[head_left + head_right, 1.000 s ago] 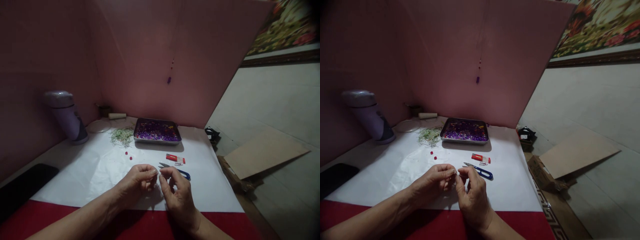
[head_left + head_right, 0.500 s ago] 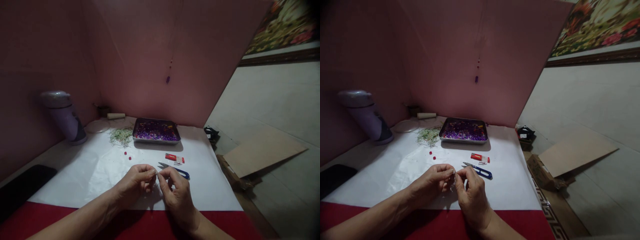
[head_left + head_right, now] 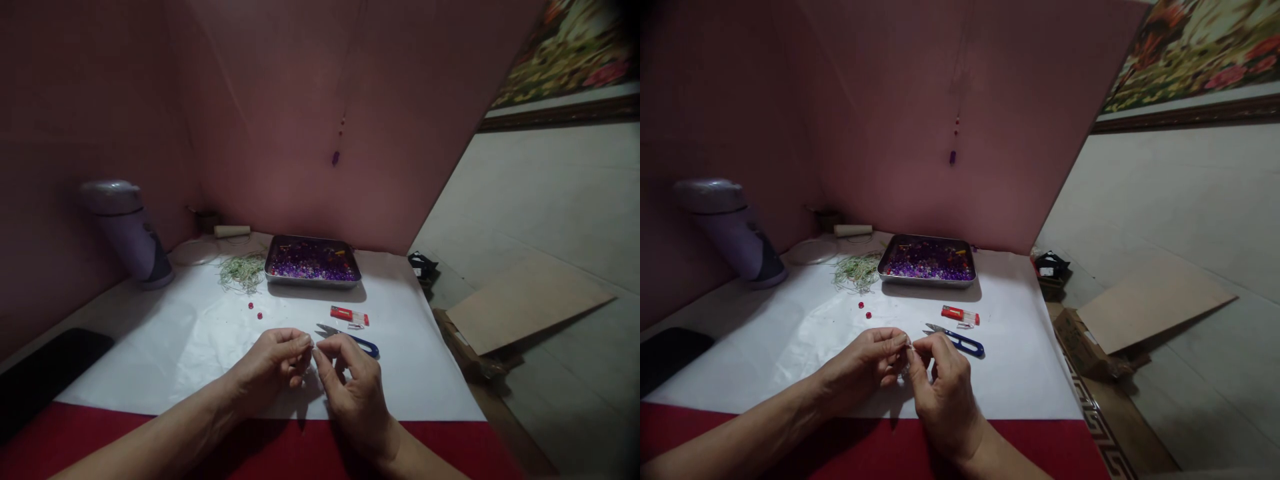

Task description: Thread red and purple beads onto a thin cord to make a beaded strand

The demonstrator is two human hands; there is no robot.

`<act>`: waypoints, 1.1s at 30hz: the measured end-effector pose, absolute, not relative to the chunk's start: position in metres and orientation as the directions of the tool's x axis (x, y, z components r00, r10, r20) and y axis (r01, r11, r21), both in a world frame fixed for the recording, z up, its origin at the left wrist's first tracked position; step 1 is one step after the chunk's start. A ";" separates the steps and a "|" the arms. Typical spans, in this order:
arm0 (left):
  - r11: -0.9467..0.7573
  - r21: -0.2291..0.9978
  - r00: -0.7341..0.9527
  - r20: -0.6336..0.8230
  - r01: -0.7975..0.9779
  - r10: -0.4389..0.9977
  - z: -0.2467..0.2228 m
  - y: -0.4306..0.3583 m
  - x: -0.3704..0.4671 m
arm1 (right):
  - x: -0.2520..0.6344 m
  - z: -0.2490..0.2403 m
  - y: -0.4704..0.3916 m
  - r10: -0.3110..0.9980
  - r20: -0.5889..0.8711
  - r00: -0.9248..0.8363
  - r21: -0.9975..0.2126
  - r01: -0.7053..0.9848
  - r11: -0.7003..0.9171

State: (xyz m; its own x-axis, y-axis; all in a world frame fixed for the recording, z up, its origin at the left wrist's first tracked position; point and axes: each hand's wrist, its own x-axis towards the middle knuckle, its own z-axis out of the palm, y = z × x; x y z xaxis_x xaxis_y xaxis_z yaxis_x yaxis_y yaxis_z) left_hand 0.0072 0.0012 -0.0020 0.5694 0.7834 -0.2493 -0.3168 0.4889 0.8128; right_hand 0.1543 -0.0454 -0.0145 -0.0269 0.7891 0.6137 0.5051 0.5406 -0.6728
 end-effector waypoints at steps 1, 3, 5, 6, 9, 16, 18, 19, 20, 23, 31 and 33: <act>0.493 0.809 0.569 -0.252 -0.320 0.783 -0.002 0.001 0.007 | 0.154 -0.014 -0.046 0.791 0.611 -0.028 -0.672 0.510 0.537; 0.494 0.808 0.572 -0.250 -0.321 0.781 -0.002 0.000 0.007 | 0.154 -0.013 -0.046 0.790 0.612 -0.030 -0.668 0.516 0.536; 0.493 0.809 0.576 -0.245 -0.322 0.779 -0.002 0.000 0.007 | 0.154 -0.014 -0.046 0.786 0.617 -0.029 -0.665 0.515 0.541; 0.492 0.809 0.578 -0.244 -0.322 0.779 -0.002 0.000 0.007 | 0.154 -0.015 -0.045 0.784 0.620 -0.026 -0.664 0.515 0.542; 0.491 0.809 0.582 -0.240 -0.323 0.777 -0.002 0.001 0.007 | 0.155 -0.019 -0.044 0.786 0.618 -0.023 -0.666 0.516 0.539; 0.501 0.809 0.588 -0.252 -0.308 0.769 0.000 0.000 0.008 | 0.155 -0.018 -0.045 0.778 0.628 -0.022 -0.660 0.515 0.547; 0.496 0.813 0.590 -0.247 -0.305 0.769 0.000 0.000 0.008 | 0.154 -0.017 -0.045 0.772 0.636 -0.022 -0.654 0.517 0.553; 0.493 0.815 0.590 -0.245 -0.304 0.769 -0.001 0.001 0.008 | 0.154 -0.016 -0.045 0.771 0.637 -0.021 -0.652 0.519 0.553; 0.492 0.817 0.590 -0.245 -0.302 0.769 -0.001 0.001 0.008 | 0.154 -0.016 -0.045 0.771 0.636 -0.021 -0.651 0.521 0.551; 0.496 0.817 0.587 -0.255 -0.296 0.769 -0.002 0.001 0.008 | 0.154 -0.016 -0.044 0.773 0.634 -0.025 -0.651 0.523 0.550; 0.508 0.803 0.604 -0.245 -0.313 0.758 -0.003 0.001 0.007 | 0.154 -0.014 -0.046 0.783 0.622 -0.012 -0.664 0.520 0.537; 0.514 0.797 0.605 -0.248 -0.316 0.757 -0.003 0.000 0.007 | 0.153 -0.014 -0.046 0.784 0.620 -0.013 -0.667 0.516 0.537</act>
